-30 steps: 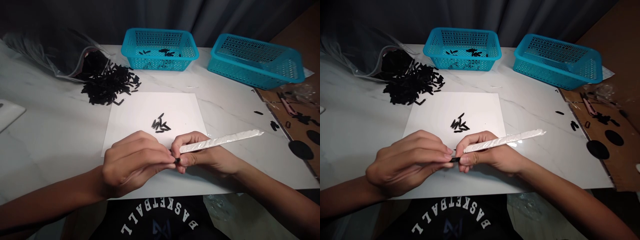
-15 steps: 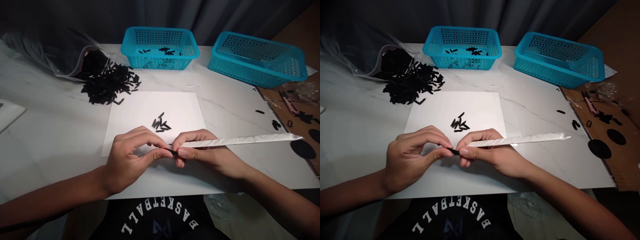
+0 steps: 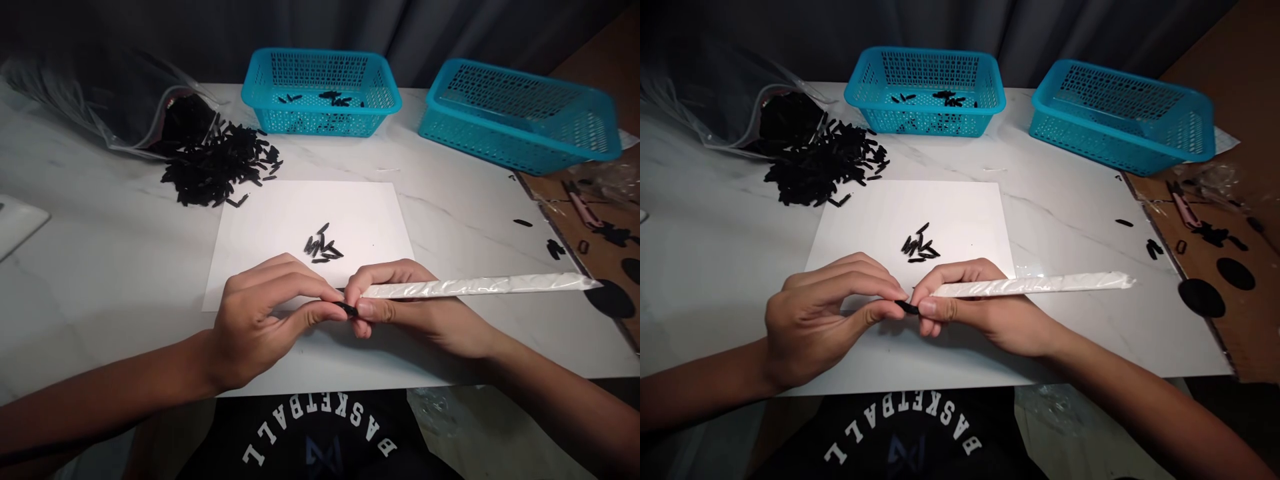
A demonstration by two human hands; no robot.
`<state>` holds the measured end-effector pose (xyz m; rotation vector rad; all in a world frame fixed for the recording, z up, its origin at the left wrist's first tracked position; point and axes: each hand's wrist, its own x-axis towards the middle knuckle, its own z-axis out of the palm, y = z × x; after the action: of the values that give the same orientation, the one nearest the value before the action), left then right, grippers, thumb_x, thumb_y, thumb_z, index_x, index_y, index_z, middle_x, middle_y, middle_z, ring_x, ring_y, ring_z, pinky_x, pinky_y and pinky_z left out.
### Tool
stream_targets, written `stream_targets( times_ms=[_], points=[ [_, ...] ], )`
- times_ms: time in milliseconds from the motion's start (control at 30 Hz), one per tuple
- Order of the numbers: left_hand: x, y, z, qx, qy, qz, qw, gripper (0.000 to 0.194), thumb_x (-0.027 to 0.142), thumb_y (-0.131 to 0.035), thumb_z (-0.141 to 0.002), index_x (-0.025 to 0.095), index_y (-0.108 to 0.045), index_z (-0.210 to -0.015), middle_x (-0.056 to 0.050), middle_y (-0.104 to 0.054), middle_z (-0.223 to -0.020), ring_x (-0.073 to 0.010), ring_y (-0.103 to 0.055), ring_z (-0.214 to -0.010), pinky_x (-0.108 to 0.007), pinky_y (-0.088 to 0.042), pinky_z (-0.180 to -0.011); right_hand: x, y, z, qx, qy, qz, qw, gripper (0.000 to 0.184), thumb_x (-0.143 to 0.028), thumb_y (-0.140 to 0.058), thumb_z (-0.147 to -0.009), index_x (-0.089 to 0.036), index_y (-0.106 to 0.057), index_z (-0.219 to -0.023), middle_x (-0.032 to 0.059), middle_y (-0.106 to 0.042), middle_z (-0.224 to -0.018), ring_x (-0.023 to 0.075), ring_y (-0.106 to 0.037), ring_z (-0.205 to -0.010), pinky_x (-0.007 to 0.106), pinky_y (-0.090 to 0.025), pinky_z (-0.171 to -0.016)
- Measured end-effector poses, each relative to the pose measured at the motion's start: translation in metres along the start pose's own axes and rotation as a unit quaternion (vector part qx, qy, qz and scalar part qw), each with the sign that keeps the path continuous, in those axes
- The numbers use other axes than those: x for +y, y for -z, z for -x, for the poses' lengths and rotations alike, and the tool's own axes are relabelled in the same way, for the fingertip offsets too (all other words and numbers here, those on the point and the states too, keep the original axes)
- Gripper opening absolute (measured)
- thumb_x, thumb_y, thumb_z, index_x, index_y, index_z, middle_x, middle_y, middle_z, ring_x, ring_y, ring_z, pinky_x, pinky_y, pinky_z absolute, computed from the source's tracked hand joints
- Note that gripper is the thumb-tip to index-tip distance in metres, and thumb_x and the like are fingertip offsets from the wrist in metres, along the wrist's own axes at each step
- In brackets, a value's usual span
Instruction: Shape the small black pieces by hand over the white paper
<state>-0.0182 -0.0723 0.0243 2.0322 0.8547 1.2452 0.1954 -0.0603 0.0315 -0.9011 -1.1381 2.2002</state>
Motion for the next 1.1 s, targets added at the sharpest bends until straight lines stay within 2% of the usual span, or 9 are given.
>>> stream_targets(
  times_ms=[333, 567, 733, 867, 933, 1033, 1100],
  points=[
    [-0.001, 0.000, 0.001, -0.004, -0.012, -0.022, 1.000, 0.012, 0.009, -0.076, -0.082, 0.015, -0.072, -0.092, -0.003, -0.076, -0.079, -0.0127, -0.068, -0.074, -0.026, -0.056, -0.068, 0.000, -0.003, 0.001, 0.020, 0.009, 0.015, 1.000, 0.001, -0.015, -0.074, -0.087, -0.014, -0.073, -0.086, 0.0001, -0.070, -0.072, 0.0064, -0.064, -0.070, 0.014, -0.051, -0.071],
    [-0.002, -0.003, 0.005, 0.011, 0.016, -0.016, 1.000, 0.013, 0.010, -0.076, -0.082, 0.018, -0.073, -0.092, -0.001, -0.076, -0.080, -0.0130, -0.068, -0.074, -0.026, -0.057, -0.069, 0.002, -0.004, 0.001, 0.038, 0.015, 0.073, 0.996, 0.006, -0.012, -0.073, -0.085, -0.017, -0.074, -0.087, -0.0010, -0.072, -0.075, 0.0079, -0.064, -0.072, 0.015, -0.051, -0.072],
    [-0.002, -0.002, 0.005, 0.016, 0.092, 0.038, 0.995, 0.009, 0.012, -0.075, -0.083, 0.018, -0.073, -0.088, -0.001, -0.075, -0.081, -0.0123, -0.068, -0.075, -0.026, -0.056, -0.070, -0.001, -0.008, 0.002, 0.084, 0.072, 0.197, 0.974, 0.004, -0.021, -0.072, -0.088, -0.019, -0.075, -0.086, -0.0004, -0.072, -0.076, 0.0107, -0.065, -0.074, 0.018, -0.049, -0.069],
    [0.002, 0.001, 0.001, 0.013, 0.189, 0.089, 0.978, 0.005, 0.017, -0.075, -0.084, 0.021, -0.073, -0.087, 0.000, -0.075, -0.083, -0.0127, -0.069, -0.078, -0.025, -0.056, -0.074, -0.002, -0.008, 0.006, 0.137, 0.158, 0.290, 0.934, 0.022, -0.033, -0.059, -0.097, -0.021, -0.077, -0.096, 0.0013, -0.072, -0.080, 0.0138, -0.066, -0.076, 0.024, -0.049, -0.071],
    [0.004, 0.003, -0.002, 0.006, 0.229, 0.112, 0.967, 0.002, 0.020, -0.074, -0.085, 0.020, -0.072, -0.086, 0.000, -0.075, -0.084, -0.0130, -0.070, -0.081, -0.024, -0.056, -0.076, -0.002, -0.008, 0.008, 0.183, 0.188, 0.329, 0.907, 0.022, -0.032, -0.057, -0.098, -0.024, -0.077, -0.103, 0.0013, -0.071, -0.080, 0.0149, -0.066, -0.076, 0.027, -0.049, -0.071],
    [0.005, 0.005, -0.006, -0.012, 0.263, 0.177, 0.948, 0.002, 0.020, -0.070, -0.088, 0.019, -0.071, -0.089, -0.003, -0.077, -0.092, -0.0141, -0.072, -0.090, -0.022, -0.058, -0.080, -0.002, -0.007, 0.011, 0.235, 0.213, 0.306, 0.898, 0.022, -0.025, -0.064, -0.094, -0.027, -0.064, -0.117, 0.0004, -0.074, -0.082, 0.0175, -0.070, -0.080, 0.030, -0.053, -0.074],
    [0.003, 0.006, -0.006, -0.017, 0.281, 0.213, 0.935, 0.002, 0.019, -0.068, -0.090, 0.017, -0.070, -0.090, -0.004, -0.077, -0.096, -0.0144, -0.072, -0.093, -0.021, -0.059, -0.083, -0.001, -0.006, 0.011, 0.241, 0.231, 0.261, 0.906, 0.021, -0.022, -0.067, -0.092, -0.028, -0.056, -0.110, 0.0015, -0.077, -0.087, 0.0195, -0.073, -0.086, 0.033, -0.056, -0.078]
  ],
)
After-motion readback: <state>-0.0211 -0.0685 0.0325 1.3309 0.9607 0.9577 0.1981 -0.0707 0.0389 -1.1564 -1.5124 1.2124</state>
